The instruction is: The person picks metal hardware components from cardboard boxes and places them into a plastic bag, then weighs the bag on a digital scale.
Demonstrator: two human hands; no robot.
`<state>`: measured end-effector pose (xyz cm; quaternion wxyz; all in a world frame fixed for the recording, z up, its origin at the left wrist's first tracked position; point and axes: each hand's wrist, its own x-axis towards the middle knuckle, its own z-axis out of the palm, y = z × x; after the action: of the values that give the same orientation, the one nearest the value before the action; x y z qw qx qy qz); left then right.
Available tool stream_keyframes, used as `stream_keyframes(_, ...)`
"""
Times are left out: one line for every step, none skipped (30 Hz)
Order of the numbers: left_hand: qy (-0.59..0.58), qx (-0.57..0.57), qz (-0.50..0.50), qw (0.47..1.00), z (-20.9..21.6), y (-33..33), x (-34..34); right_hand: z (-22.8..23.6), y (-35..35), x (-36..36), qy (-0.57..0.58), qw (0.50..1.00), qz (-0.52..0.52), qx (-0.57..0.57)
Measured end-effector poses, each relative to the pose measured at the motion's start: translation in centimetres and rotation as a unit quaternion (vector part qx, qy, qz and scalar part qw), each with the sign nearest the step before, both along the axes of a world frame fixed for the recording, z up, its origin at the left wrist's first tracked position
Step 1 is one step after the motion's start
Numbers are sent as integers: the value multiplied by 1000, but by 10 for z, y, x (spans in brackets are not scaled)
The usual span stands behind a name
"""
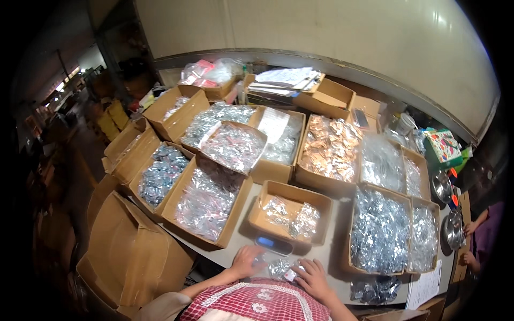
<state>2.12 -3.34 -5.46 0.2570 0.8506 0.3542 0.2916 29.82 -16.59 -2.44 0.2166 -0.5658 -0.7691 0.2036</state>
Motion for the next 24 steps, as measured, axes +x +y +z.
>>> stream_keyframes(-6, 29, -17, 999, 1, 1, 2, -7, -2, 2, -1, 1000, -4, 15)
stream_keyframes(10, 21, -30, 999, 3, 0, 1, -11, -2, 2, 3, 1000, -5, 27)
stream_keyframes(14, 33, -32, 999, 1, 0, 0, -14, -2, 2, 6, 999, -6, 39)
stream_keyframes(21, 32, -32, 999, 3, 0, 0, -16, -2, 2, -3, 999, -6, 50)
stream_keyframes(29, 31, -31, 999, 5, 0, 0, -19, -2, 3, 0, 998, -5, 60)
stream_keyframes(42, 23, -35, 998, 1, 0, -1, -12, -1, 2, 16, 998, -7, 68)
stream_keyframes(43, 23, -38, 998, -3, 0, -1, -4, 0, 2, 33, 997, -9, 76)
stream_keyframes(37, 27, -36, 998, -4, 0, 0, -5, 1, 2, 34, 995, -12, 88)
stream_keyframes(31, 30, -33, 999, -5, 0, 0, -8, 2, 0, 28, 993, -22, 110)
stream_keyframes(38, 25, -35, 998, -6, -1, 0, -30, -2, 3, 10, 994, -21, 106)
stream_keyframes(38, 28, -31, 998, -7, 0, 1, -49, -4, 6, -7, 995, -21, 101)
stream_keyframes(45, 37, -26, 998, -8, -1, -1, -50, -2, 6, -5, 995, -19, 100)
stream_keyframes(53, 47, -21, 997, -9, -1, -2, -47, 0, 5, -2, 995, -17, 99)
stream_keyframes(63, 42, -20, 997, -13, -1, -2, -49, -1, 4, 2, 994, -20, 106)
stream_keyframes(62, 46, -13, 997, -14, 0, 0, -59, -2, 8, -4, 992, -19, 121)
stream_keyframes(59, 47, -20, 997, -13, 0, 0, -65, -2, 9, -6, 992, -17, 123)
stream_keyframes(56, 48, -27, 997, -13, 0, 0, -70, -2, 11, -8, 992, -16, 126)
stream_keyframes(60, 48, -26, 997, -12, -2, 0, -73, -1, 10, -11, 991, -18, 133)
stream_keyframes(61, 52, -17, 997, -13, -3, 0, -74, -1, 11, -11, 991, -19, 136)
stream_keyframes(73, 60, -19, 995, -16, -4, -1, -74, -2, 12, -5, 990, -19, 137)
stream_keyframes(85, 68, -23, 994, -19, -5, 0, -74, -3, 12, 2, 990, -21, 139)
stream_keyframes(61, 81, -17, 995, -23, -7, 2, -77, -3, 13, -3, 990, -19, 139)
stream_keyframes(62, 83, -13, 995, -27, -9, 2, -80, -5, 13, -2, 990, -15, 142)
stream_keyframes(68, 84, -25, 994, -27, -8, 3, -82, -5, 14, -1, 989, -18, 148)
